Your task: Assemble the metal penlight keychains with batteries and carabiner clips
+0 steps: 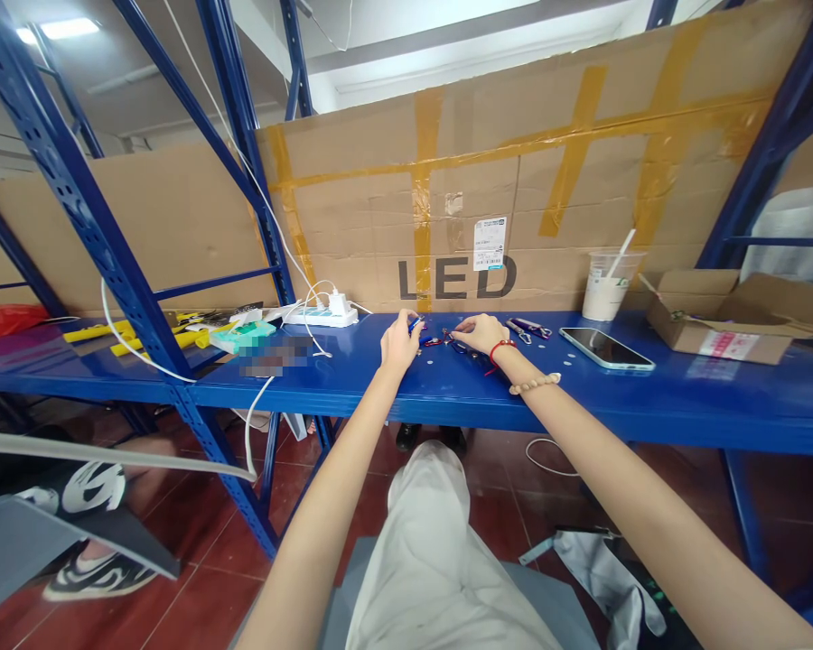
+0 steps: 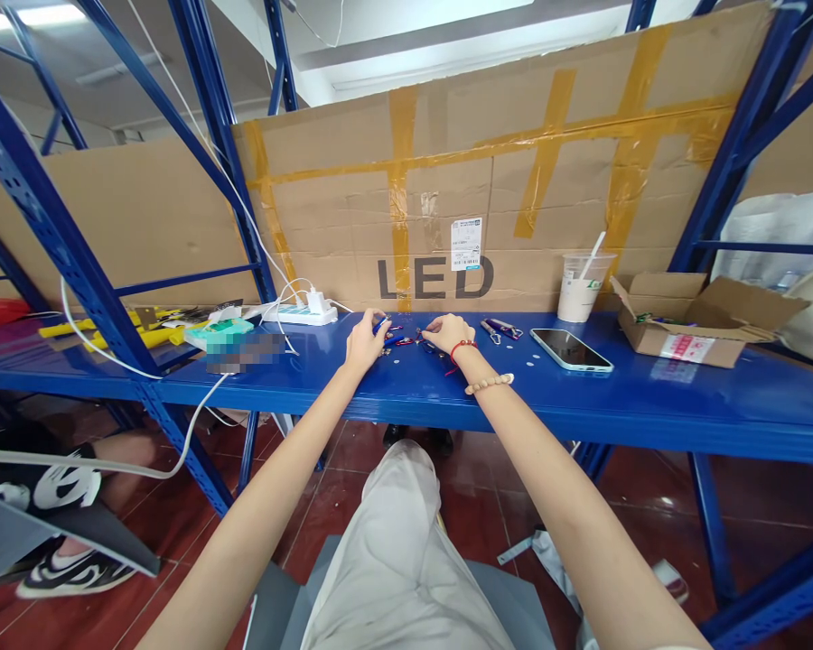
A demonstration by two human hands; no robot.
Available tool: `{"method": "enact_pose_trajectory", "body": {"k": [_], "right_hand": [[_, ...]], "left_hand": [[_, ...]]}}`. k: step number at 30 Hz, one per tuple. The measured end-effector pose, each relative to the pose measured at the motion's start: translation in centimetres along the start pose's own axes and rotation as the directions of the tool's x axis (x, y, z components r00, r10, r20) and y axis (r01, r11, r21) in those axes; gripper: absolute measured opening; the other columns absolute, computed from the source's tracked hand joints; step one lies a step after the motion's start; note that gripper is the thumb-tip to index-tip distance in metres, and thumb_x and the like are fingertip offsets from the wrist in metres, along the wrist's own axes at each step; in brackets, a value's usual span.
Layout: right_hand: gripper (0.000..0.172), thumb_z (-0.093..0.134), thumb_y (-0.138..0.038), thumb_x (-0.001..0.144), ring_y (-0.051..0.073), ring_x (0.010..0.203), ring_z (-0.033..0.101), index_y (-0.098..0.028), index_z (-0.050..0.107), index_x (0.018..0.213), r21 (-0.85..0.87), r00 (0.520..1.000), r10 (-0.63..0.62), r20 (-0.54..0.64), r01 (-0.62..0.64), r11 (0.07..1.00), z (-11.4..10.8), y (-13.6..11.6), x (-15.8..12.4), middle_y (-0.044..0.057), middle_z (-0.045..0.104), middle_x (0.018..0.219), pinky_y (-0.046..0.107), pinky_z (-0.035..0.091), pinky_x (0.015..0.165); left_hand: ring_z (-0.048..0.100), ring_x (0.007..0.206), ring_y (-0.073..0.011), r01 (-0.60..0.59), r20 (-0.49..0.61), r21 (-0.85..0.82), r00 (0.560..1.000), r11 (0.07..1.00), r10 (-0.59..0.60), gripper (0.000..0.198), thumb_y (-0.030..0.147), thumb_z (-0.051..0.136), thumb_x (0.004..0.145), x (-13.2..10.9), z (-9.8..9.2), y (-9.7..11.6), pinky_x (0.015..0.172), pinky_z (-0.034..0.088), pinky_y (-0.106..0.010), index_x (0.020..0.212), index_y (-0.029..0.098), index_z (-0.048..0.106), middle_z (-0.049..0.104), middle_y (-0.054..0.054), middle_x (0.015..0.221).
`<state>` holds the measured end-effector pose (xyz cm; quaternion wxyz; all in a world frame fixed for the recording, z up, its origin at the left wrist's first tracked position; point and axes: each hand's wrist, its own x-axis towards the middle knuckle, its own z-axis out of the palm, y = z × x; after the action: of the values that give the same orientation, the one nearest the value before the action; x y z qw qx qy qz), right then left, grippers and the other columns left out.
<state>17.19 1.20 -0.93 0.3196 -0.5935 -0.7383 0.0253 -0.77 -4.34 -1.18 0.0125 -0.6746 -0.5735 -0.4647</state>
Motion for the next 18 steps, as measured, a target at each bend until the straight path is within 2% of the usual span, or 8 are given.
{"method": "enact_pose_trajectory", "body": {"k": [5, 8, 12, 18], "right_hand": [[0.034, 0.067, -0.055, 0.058, 0.019, 0.073, 0.065, -0.025, 0.073, 0.073, -0.013, 0.995, -0.021, 0.100, 0.022, 1.000, -0.05, -0.01, 0.01, 0.002, 0.072, 0.075, 0.025, 0.045, 0.055], [0.032, 0.070, -0.051, 0.056, 0.018, 0.071, 0.065, -0.026, 0.074, 0.074, -0.009, 0.991, -0.016, 0.135, 0.017, 1.000, -0.04, 0.04, 0.15, 0.001, 0.072, 0.075, 0.024, 0.046, 0.054], [0.025, 0.071, -0.042, 0.057, 0.017, 0.069, 0.065, -0.026, 0.074, 0.076, 0.011, 0.992, -0.037, 0.124, 0.036, 0.999, -0.04, 0.08, 0.21, 0.000, 0.071, 0.071, 0.023, 0.046, 0.054], [0.023, 0.071, -0.037, 0.059, 0.017, 0.070, 0.065, -0.025, 0.074, 0.078, 0.032, 0.990, -0.008, 0.142, 0.004, 0.999, -0.16, -0.18, 0.00, 0.000, 0.071, 0.073, 0.024, 0.048, 0.056]], "left_hand": [[0.059, 0.088, -0.0197, -0.006, -0.022, -0.004, 1.000, 1.000, 0.006, 0.013, 0.032, 0.046, 0.086, -0.07, -0.09, 0.10, 0.073, 0.041, -0.026, 0.094, 0.023, 0.050, 0.063, -0.004, 0.090], [0.060, 0.086, -0.0205, 0.013, -0.028, -0.023, 0.999, 1.000, -0.014, 0.014, 0.033, 0.043, 0.087, -0.13, -0.13, 0.15, 0.072, 0.041, -0.027, 0.095, 0.023, 0.049, 0.064, -0.004, 0.085], [0.061, 0.080, -0.0201, 0.029, 0.030, -0.083, 0.999, 0.996, -0.027, 0.019, 0.037, 0.038, 0.089, -0.05, 0.02, 0.00, 0.070, 0.042, -0.028, 0.099, 0.023, 0.047, 0.063, -0.002, 0.076], [0.060, 0.068, -0.0154, -0.039, 0.109, -0.231, 0.992, 0.972, 0.066, 0.016, 0.034, 0.037, 0.089, 0.40, 0.81, -0.61, 0.069, 0.043, -0.026, 0.096, 0.022, 0.045, 0.056, 0.002, 0.063]]}}
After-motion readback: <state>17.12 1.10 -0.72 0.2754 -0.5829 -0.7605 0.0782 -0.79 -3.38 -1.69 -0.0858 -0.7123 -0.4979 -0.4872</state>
